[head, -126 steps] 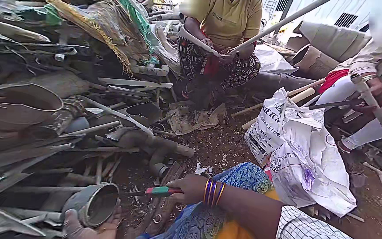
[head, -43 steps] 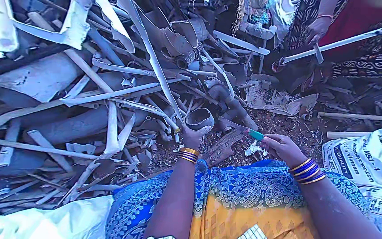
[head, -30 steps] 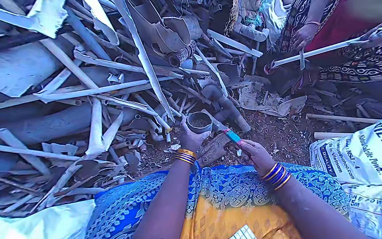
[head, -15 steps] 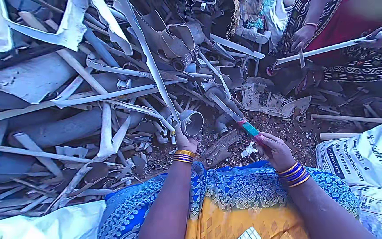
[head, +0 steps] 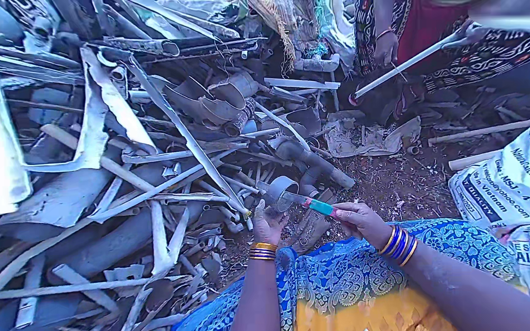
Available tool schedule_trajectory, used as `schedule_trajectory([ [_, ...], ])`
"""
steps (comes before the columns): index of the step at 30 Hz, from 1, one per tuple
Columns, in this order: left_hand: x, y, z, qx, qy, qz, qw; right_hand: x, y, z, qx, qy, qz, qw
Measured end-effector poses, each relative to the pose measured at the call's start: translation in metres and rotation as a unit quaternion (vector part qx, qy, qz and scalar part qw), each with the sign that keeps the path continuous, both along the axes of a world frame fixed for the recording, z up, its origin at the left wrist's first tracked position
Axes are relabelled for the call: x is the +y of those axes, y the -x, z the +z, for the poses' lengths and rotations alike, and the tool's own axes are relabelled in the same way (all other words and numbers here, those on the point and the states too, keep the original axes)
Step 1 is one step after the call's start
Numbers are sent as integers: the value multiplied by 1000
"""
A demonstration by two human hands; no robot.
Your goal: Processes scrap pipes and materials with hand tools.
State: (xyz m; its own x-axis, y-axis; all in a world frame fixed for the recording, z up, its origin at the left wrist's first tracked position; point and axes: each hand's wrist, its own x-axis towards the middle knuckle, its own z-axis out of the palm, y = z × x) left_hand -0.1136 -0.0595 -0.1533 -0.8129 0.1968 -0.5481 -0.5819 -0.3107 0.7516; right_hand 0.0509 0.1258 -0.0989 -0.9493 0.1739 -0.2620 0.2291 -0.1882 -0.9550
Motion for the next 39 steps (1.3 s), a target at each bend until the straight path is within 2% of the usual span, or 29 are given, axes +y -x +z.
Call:
schedule_trajectory([
  [3,7,-4,8,12,-54,22,998,-1,-6,-4,32,-230,125,964],
  [6,6,-7,5,15,-121,97,988,0,-9,-6,33,-363,199,910],
  [7,4,-6,5,4,-144,118,983,5,-10,-6,47,-424,184,886],
  [9,-1,-1,5,-21,-166,150,974,17,-10,-11,114,-555,83,820],
  [11,-3,3,6,-30,-186,161,969,29,-8,-12,158,-600,9,784],
  [12,-3,4,7,-28,-192,161,968,33,-9,-10,170,-591,10,789],
  [15,-2,5,10,-21,-213,164,963,41,-14,-4,157,-497,81,850],
  [18,-1,6,8,-31,-203,163,965,33,-12,-9,169,-537,22,826],
  [22,0,2,9,-24,-198,137,970,22,-13,-6,166,-484,55,857],
  [25,-1,4,8,-32,-197,146,969,15,-12,-7,167,-521,13,837],
  [29,0,5,8,-24,-199,151,968,20,-14,4,107,-380,73,916],
  [30,0,5,8,-23,-186,159,969,27,-14,5,86,-359,57,928],
  [32,0,8,5,-6,-141,180,973,42,-11,6,59,-284,-42,956],
  [33,0,8,1,26,-112,182,977,47,-10,8,54,-225,-110,967],
  [35,0,8,-12,136,-18,166,976,44,-4,13,42,-153,-225,961],
  [37,1,9,-22,232,91,121,961,32,1,11,21,-106,-258,960],
  [39,1,3,-18,300,185,63,934,15,0,8,-22,-51,-211,976],
])
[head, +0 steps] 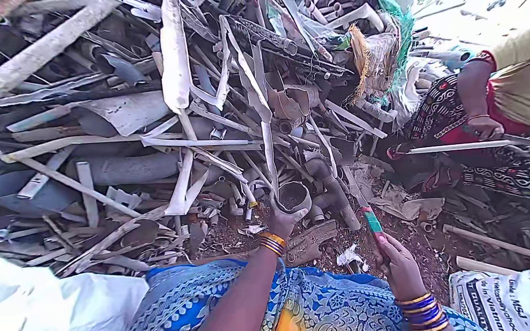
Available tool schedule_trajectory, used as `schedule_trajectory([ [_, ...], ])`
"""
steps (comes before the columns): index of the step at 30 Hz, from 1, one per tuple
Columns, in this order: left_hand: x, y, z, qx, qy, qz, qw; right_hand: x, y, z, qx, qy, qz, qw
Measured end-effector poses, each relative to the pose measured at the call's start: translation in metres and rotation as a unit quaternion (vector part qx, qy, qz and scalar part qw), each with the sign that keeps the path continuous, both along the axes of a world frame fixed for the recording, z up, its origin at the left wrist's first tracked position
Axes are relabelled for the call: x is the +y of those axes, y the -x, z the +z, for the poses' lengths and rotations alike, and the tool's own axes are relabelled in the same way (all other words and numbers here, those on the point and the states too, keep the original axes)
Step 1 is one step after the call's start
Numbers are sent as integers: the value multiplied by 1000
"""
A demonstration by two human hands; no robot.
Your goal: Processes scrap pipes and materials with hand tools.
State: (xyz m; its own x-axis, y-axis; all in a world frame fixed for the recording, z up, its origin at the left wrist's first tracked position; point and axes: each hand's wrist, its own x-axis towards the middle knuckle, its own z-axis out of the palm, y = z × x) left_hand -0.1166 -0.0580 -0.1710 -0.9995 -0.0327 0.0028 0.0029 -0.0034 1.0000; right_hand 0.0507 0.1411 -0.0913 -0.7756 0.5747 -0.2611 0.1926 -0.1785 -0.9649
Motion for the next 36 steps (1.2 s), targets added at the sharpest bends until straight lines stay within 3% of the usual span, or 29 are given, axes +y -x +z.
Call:
schedule_trajectory([
  [3,4,-7,1,46,78,-21,996,-13,2,-1,-58,86,39,994],
  [9,4,-9,6,7,155,-50,987,-6,9,-5,-32,88,57,994],
  [11,-4,-7,16,-19,181,-63,981,-9,16,-10,-16,73,21,997],
  [15,-53,-16,57,-91,219,-74,969,-4,23,-27,-50,8,-59,997],
  [18,-114,-34,96,-42,308,-2,950,3,23,-34,-63,15,-83,994],
  [20,-163,-56,111,88,402,152,898,3,20,-30,-59,24,-77,995],
  [22,-225,-74,122,205,476,338,786,5,15,-29,-47,28,-55,997],
  [24,-287,-96,136,168,519,465,698,6,11,-27,-43,13,-31,999],
  [25,-312,-110,145,91,533,494,681,7,9,-27,-39,2,-20,999],
  [27,-348,-140,165,-120,546,446,699,5,11,-29,-37,2,-8,999],
  [29,-361,-159,180,-260,536,347,725,5,13,-33,-36,16,-4,999],
  [30,-359,-164,183,-276,529,322,735,4,12,-34,-35,13,-9,999],
  [33,-328,-166,186,-196,529,311,765,3,14,-30,-32,15,-39,999],
  [36,-275,-147,190,-136,538,220,802,6,10,-9,3,62,-98,993],
])
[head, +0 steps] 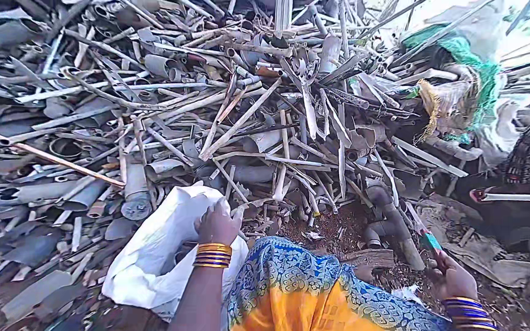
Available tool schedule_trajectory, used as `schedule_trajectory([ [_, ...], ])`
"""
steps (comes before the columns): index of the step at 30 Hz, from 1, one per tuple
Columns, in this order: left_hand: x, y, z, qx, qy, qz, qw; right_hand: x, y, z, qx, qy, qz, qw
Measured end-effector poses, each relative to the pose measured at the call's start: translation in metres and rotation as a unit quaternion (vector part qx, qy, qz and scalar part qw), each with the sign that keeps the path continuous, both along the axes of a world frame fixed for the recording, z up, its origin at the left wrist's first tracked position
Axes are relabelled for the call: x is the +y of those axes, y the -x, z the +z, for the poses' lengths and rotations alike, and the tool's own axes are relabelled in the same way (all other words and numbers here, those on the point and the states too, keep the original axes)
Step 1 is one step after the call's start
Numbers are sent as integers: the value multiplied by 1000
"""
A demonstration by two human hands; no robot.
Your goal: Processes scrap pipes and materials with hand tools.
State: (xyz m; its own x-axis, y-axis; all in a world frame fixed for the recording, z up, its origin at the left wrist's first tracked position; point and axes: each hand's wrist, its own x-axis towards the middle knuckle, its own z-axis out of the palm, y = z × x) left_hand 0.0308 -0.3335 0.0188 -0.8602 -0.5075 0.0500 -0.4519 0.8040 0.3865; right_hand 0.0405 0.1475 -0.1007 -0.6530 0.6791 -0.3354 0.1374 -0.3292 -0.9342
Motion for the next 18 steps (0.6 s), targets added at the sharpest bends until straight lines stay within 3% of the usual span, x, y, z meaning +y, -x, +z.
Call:
schedule_trajectory([
  [5,114,37,-5,-128,7,-254,959,37,-37,46,129,-43,-75,988],
  [9,197,55,-17,-198,40,-398,895,69,-97,54,172,-146,-10,974],
  [11,230,63,-27,-215,49,-433,874,82,-126,46,88,-227,-2,970],
  [14,264,79,-66,-233,41,-454,859,96,-160,27,-136,-377,7,916],
  [18,275,82,-171,-315,32,-474,822,95,-169,15,-388,-412,104,818],
])
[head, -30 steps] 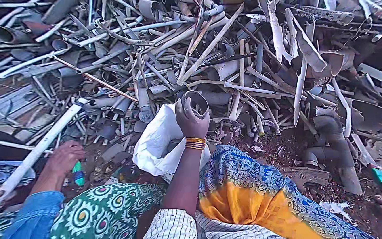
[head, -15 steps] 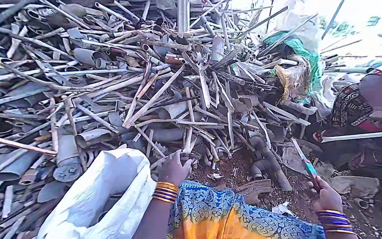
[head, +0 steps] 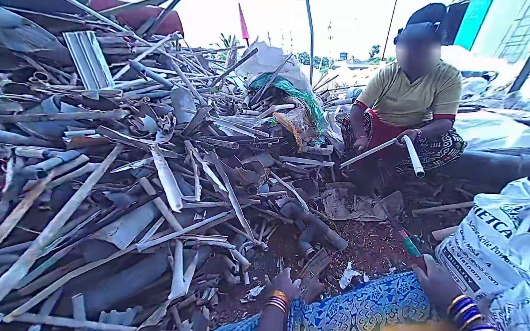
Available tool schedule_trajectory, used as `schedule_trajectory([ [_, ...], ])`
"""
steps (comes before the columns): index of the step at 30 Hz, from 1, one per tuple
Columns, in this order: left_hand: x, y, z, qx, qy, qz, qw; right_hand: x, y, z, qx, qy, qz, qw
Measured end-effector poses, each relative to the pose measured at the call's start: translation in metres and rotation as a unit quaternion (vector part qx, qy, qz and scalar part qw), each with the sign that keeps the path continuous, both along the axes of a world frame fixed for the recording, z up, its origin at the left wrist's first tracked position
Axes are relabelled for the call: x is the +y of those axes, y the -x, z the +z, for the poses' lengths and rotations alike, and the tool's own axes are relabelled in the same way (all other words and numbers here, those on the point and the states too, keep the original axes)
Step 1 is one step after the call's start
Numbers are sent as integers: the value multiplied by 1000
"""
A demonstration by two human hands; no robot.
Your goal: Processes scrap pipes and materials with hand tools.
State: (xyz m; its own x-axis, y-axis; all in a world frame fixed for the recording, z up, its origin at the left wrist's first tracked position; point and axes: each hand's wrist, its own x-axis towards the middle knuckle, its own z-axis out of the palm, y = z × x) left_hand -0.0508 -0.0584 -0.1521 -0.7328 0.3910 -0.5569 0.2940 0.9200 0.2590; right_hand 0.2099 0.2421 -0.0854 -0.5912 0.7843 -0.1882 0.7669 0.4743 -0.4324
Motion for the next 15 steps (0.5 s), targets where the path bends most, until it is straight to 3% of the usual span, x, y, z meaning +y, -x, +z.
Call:
schedule_trajectory([
  [2,-4,-11,-31,-76,100,-103,987,-4,8,11,-74,4,25,997],
  [4,3,-23,-24,-145,206,-189,949,-4,17,15,-122,15,70,990],
  [7,19,-2,-58,-124,75,-151,978,6,20,12,-129,37,86,987],
  [10,28,2,-47,-90,-65,-85,990,10,18,12,-115,50,67,990],
  [15,14,8,-60,-112,-59,-101,987,2,17,16,-102,56,78,990],
])
